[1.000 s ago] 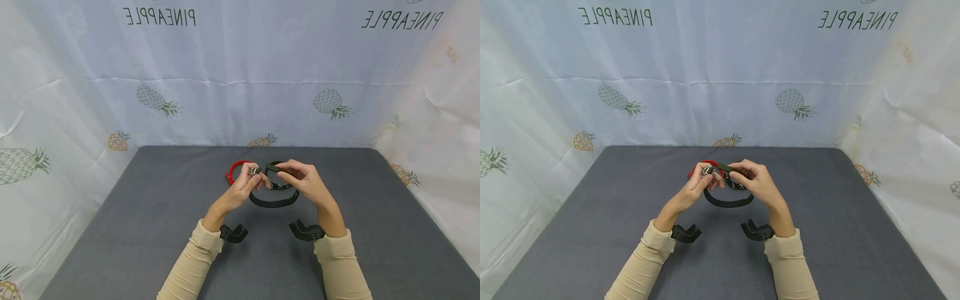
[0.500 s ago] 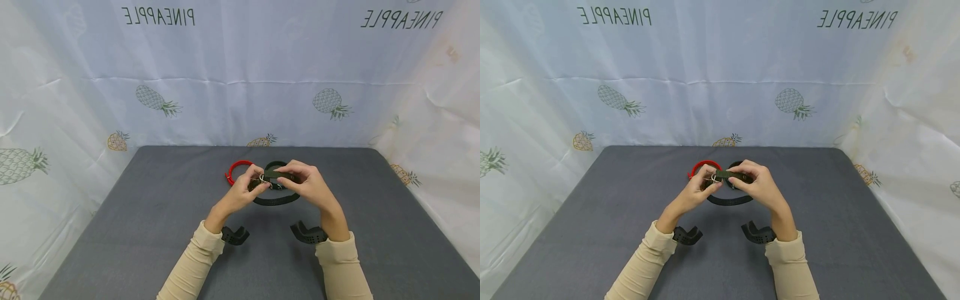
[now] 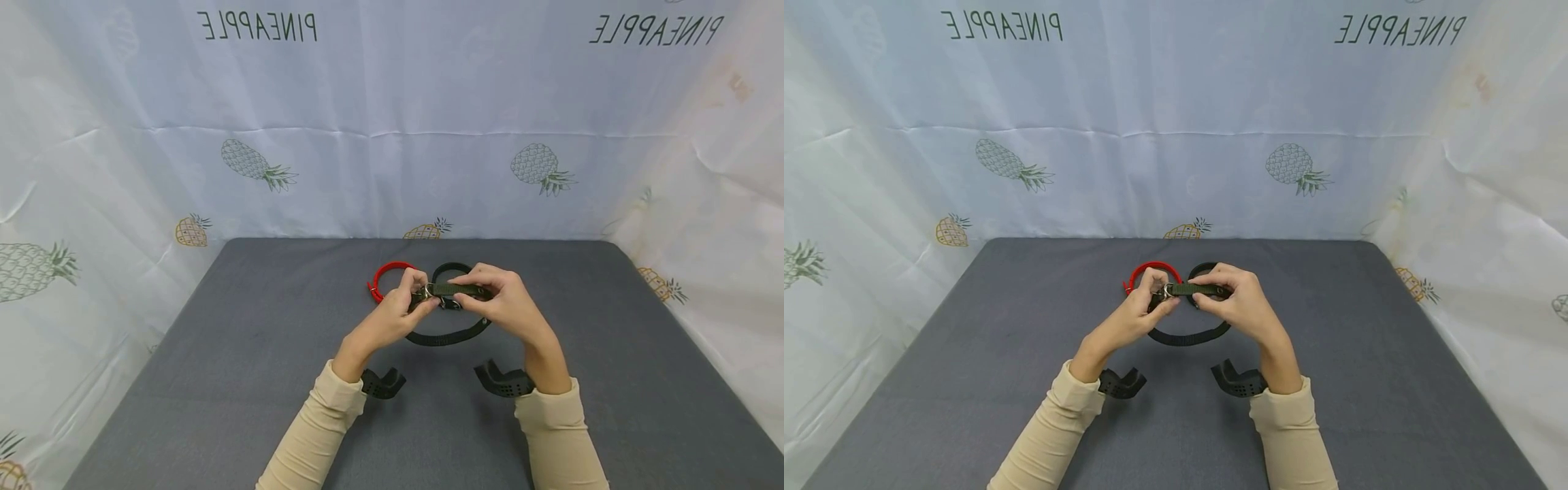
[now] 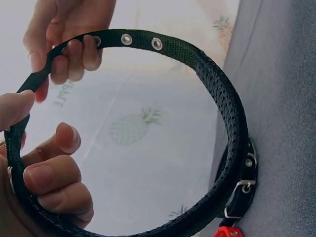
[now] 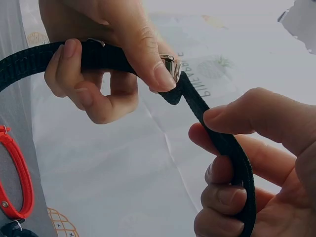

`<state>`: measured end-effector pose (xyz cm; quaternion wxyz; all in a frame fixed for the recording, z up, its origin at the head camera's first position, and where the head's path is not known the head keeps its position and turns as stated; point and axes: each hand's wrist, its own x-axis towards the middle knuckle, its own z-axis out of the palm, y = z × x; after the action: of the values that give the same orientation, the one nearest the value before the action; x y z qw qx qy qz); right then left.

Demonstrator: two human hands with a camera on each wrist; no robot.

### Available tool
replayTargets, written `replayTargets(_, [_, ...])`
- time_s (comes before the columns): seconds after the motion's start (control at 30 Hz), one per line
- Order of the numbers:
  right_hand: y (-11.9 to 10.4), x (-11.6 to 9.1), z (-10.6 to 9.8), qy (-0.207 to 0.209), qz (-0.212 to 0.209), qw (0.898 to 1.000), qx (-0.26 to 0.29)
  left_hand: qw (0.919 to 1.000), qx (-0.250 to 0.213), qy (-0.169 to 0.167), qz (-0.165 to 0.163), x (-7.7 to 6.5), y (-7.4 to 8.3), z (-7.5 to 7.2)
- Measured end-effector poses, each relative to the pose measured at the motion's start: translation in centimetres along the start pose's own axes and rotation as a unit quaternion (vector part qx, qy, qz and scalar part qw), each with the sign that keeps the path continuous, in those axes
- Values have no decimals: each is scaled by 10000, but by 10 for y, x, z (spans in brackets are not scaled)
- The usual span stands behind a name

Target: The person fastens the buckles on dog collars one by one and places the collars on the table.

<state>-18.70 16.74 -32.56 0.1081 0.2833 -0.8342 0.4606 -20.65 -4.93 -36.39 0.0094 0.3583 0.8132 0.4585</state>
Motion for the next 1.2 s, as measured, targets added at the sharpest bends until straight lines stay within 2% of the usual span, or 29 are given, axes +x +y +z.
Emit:
replayTargets(0.17, [1,0,0,-42,186,9996,-208,9997,243,3,32,0,0,1])
replayTargets(0.37, [1,0,-1,-250,375,9981,-414,9964,843,-116,-25,0,2,2])
replayTargets(0.5, [3,1,-1,-342,389,9975,-475,9947,996,-219,-102,0,2,2])
replayTargets(0.73, [5,3,5,-707,148,9972,-206,9963,643,-545,-192,0,1,5])
replayTargets(0.97, [7,8,14,-1028,498,9924,468,9978,352,-447,-347,0,-1,5])
replayTargets(1.1, [10,10,17,-1118,474,9888,869,9978,-267,-458,-396,1,-1,3])
replayTargets(1.2, [14,11,17,-1044,566,9856,1206,9941,-926,-358,-430,1,-1,1])
